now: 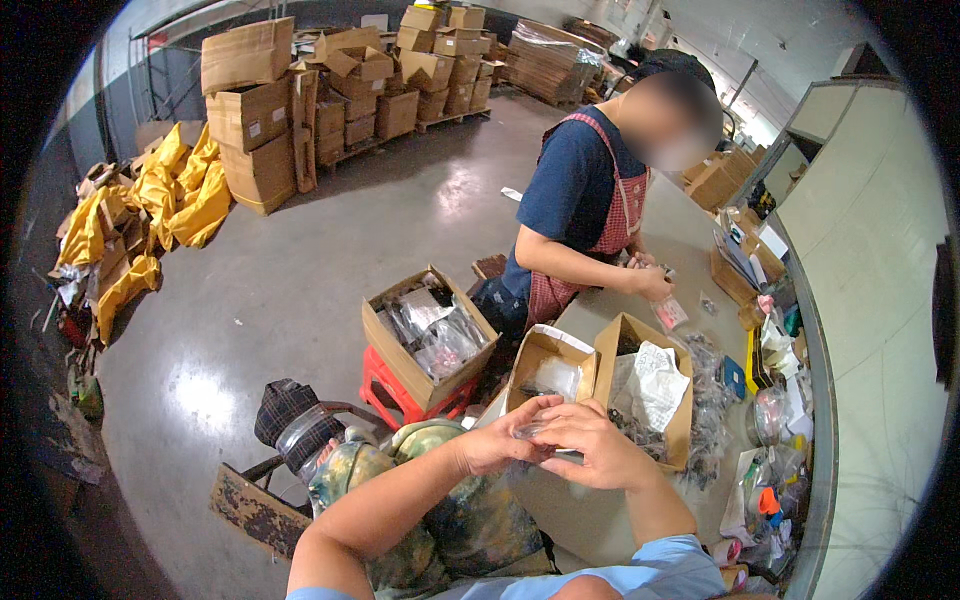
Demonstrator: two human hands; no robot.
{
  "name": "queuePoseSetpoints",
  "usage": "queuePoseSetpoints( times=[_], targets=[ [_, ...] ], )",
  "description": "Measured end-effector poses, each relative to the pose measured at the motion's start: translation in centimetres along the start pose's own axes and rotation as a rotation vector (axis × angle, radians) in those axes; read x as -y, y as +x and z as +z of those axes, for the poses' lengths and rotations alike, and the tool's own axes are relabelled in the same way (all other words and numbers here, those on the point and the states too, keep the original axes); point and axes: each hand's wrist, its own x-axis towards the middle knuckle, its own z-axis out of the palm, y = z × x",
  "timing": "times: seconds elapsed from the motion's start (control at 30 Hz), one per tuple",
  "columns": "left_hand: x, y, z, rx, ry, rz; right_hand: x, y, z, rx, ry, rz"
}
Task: The person places metal hardware components into small plastic bags and sorts them into boxes.
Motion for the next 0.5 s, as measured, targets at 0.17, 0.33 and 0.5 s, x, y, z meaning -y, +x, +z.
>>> queuePoseSetpoints(
  times=[0.17,0.33,0.5],
  targets=[
    [1.4,0.6,-1.4,0.05,0.137,-0.034,-0.3,-0.4,1.6,0.073,-0.107,0.059],
    [1.0,0.2,-1.0,0.021,0.169,-0.005,0.8,0.0,1.2,-0.026,-0.198,0.07],
    [0.6,0.1,-0.4,-0.075,0.27,-0.018,-1.4,-0.8,2.1,-0.038,-0.098,0.072]
  ],
)
